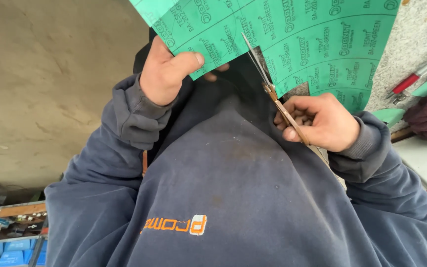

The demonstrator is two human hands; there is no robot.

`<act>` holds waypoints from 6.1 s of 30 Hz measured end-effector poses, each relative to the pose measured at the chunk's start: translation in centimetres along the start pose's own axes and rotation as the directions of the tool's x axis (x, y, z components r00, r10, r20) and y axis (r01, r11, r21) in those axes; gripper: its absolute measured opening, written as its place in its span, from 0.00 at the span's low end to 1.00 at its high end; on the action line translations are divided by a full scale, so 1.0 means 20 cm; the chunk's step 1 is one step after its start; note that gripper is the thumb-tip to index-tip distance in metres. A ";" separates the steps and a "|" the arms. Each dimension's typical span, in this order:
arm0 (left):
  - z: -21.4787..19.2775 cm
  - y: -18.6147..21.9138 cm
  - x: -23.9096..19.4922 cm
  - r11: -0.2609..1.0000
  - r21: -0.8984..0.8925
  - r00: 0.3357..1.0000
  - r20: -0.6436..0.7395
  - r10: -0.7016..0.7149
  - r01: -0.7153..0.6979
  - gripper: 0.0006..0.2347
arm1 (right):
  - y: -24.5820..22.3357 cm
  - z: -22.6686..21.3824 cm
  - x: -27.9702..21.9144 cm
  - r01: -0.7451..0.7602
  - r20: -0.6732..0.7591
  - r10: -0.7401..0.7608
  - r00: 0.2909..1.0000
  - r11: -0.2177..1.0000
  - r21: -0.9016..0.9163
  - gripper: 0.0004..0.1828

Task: Marking and cutting out gaskets from a green gasket sheet using a pen, scissors, and a utility knife.

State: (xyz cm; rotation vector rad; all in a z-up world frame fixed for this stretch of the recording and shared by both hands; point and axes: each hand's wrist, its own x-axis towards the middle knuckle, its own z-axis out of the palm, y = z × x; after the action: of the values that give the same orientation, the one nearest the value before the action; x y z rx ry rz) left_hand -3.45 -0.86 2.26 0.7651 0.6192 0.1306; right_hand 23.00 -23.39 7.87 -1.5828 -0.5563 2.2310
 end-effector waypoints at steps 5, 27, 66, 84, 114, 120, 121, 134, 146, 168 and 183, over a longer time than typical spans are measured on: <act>0.07 -0.02 -0.01 0.961 -0.275 0.991 -0.117 -0.063 0.028 0.20 | -0.01 0.00 0.05 0.060 0.034 -0.062 0.997 0.997 0.054 0.21; 0.02 0.01 -0.24 0.975 -0.222 0.995 -0.097 -0.005 -0.017 0.19 | -0.14 0.09 0.08 0.186 0.125 -0.172 0.977 0.976 -0.112 0.27; -0.06 -0.05 -0.23 0.990 -0.027 0.991 -0.009 0.136 -0.136 0.14 | -0.21 0.13 0.09 0.050 -0.030 -0.058 0.998 0.974 -0.221 0.20; -0.05 -0.05 -0.22 0.993 -0.020 0.993 -0.007 0.117 -0.117 0.14 | -0.16 0.13 0.10 0.100 -0.032 -0.110 0.993 0.970 -0.222 0.20; -0.06 -0.05 -0.21 0.991 -0.037 0.991 0.007 0.131 -0.131 0.14 | -0.07 0.17 0.09 0.085 -0.110 -0.105 0.988 0.982 -0.169 0.13; -0.06 -0.06 -0.21 0.991 -0.048 0.991 0.017 0.129 -0.128 0.14 | -0.06 0.17 0.08 0.062 -0.138 -0.096 0.986 0.971 -0.230 0.13; -0.05 -0.06 -0.21 0.991 -0.052 0.992 0.014 0.127 -0.126 0.14 | -0.06 0.18 0.07 0.072 -0.139 -0.104 0.985 0.972 -0.222 0.13; -0.05 -0.04 -0.19 0.992 -0.050 0.993 0.032 0.114 -0.112 0.14 | -0.26 0.18 0.08 0.000 -0.149 -0.044 0.988 0.960 -0.280 0.13; -0.06 -0.05 -0.19 0.991 -0.079 0.992 0.062 0.113 -0.107 0.14 | -0.21 0.18 0.09 0.034 -0.172 -0.078 0.982 0.968 -0.247 0.13; -0.06 -0.01 -0.21 0.993 -0.055 0.991 0.075 0.109 -0.105 0.15 | -0.30 0.13 0.12 0.109 -0.072 -0.116 0.991 0.989 -0.104 0.20; -0.05 0.01 -0.23 0.994 -0.049 0.992 0.072 0.102 -0.098 0.15 | -0.22 0.10 0.11 0.127 -0.144 -0.144 0.979 0.984 -0.124 0.19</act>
State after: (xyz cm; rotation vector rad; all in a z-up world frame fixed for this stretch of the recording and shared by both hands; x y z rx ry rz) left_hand -7.69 -1.61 4.00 0.7536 0.5062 0.2069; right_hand 20.60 -18.70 9.01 -1.6997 -0.7363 1.9906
